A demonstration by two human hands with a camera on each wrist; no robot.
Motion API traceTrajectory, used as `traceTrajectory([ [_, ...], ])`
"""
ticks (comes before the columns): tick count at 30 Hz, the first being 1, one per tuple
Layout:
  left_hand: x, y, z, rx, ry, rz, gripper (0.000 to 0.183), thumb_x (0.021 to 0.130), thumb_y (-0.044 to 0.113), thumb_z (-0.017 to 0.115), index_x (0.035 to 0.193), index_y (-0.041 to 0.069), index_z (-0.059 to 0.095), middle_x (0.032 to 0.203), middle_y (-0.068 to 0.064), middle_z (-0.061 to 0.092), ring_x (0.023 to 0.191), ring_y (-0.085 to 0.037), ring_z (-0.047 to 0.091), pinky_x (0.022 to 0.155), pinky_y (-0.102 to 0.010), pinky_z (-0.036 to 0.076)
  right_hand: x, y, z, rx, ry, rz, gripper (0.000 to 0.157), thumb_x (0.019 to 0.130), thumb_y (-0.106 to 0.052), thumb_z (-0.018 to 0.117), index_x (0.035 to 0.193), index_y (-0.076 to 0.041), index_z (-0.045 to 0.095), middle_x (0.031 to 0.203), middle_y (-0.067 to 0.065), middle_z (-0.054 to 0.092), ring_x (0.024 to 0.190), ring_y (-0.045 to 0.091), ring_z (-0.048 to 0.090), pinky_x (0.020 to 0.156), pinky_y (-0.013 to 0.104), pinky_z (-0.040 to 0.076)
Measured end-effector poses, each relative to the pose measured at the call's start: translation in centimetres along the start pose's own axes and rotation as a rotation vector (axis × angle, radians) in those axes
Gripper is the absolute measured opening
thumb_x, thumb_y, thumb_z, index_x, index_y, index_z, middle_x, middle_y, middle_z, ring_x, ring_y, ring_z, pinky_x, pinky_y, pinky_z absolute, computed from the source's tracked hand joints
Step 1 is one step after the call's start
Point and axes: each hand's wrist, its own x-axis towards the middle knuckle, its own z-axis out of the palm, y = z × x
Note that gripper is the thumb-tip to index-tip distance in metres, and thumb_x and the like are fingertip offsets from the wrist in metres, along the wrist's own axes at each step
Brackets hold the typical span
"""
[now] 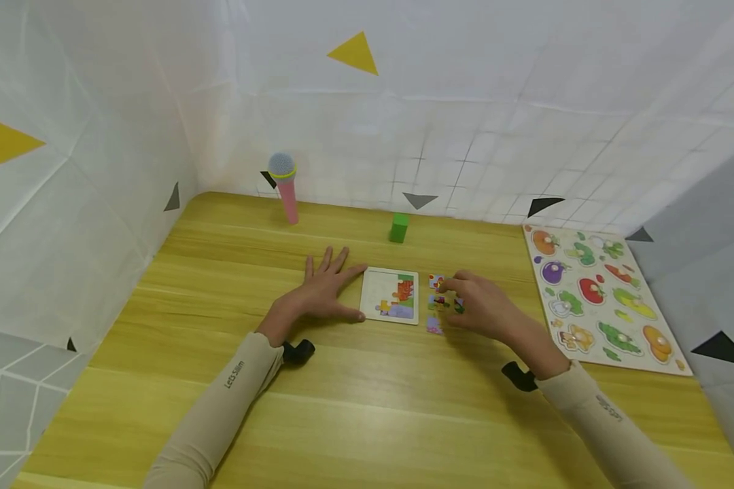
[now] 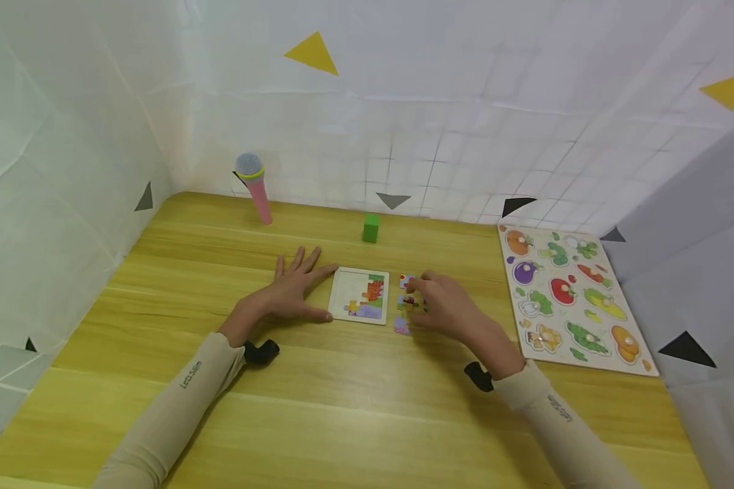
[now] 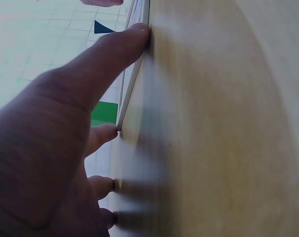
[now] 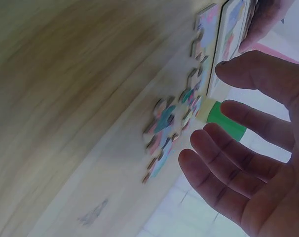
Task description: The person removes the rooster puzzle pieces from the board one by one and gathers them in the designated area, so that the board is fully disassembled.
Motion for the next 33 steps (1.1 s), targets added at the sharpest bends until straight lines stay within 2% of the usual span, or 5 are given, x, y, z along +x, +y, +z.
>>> traceTrajectory([
  [18, -0.2, 0.2, -0.1, 0.016, -0.006, -0.016, 0.105, 0.078, 0.07, 0.071, 0.161, 0.03, 0.022, 0.166, -0.015, -0.008, 0.148, -0.04, -0.019, 0.109, -0.067, -0.017, 2.2, -3.7, 0.7, 0.066, -0.034, -0.059, 0.04, 0.077, -0.013, 0.082, 0.115, -0.004, 0.071, 0.108, 0.01, 0.065, 0.086, 0.023, 0.061, 0.073, 0.039, 0.052],
  [24, -0.1, 0.1, 0.0, 0.008, -0.002, -0.014, 0.104, 0.078, 0.07, 0.071, 0.161, 0.03, 0.022, 0.166, -0.015, -0.007, 0.148, -0.039, -0.02, 0.108, -0.067, -0.017, 3.1, -5.0, 1.1, 0.073, -0.014, -0.121, 0.035, 0.079, -0.013, 0.082, 0.111, -0.006, 0.072, 0.101, 0.007, 0.064, 0.081, 0.021, 0.057, 0.072, 0.038, 0.05],
  [29, -0.1, 0.2, -0.1, 0.002, 0.0, -0.008, 0.105, 0.078, 0.071, 0.071, 0.161, 0.03, 0.023, 0.166, -0.015, -0.007, 0.148, -0.04, -0.019, 0.108, -0.067, -0.017, 3.7, -5.8, 1.5, 0.066, 0.004, -0.164, 0.032, 0.08, -0.014, 0.083, 0.109, -0.006, 0.072, 0.102, 0.008, 0.066, 0.084, 0.021, 0.062, 0.071, 0.038, 0.052],
  [33, -0.1, 0.2, -0.2, 0.002, 0.002, 0.0, 0.104, 0.078, 0.07, 0.071, 0.161, 0.029, 0.023, 0.166, -0.015, -0.007, 0.148, -0.04, -0.018, 0.109, -0.067, -0.016, 4.1, -6.1, 1.9, 0.084, 0.002, -0.19, 0.03, 0.082, -0.013, 0.082, 0.109, -0.005, 0.072, 0.104, 0.008, 0.066, 0.09, 0.024, 0.064, 0.075, 0.038, 0.053],
])
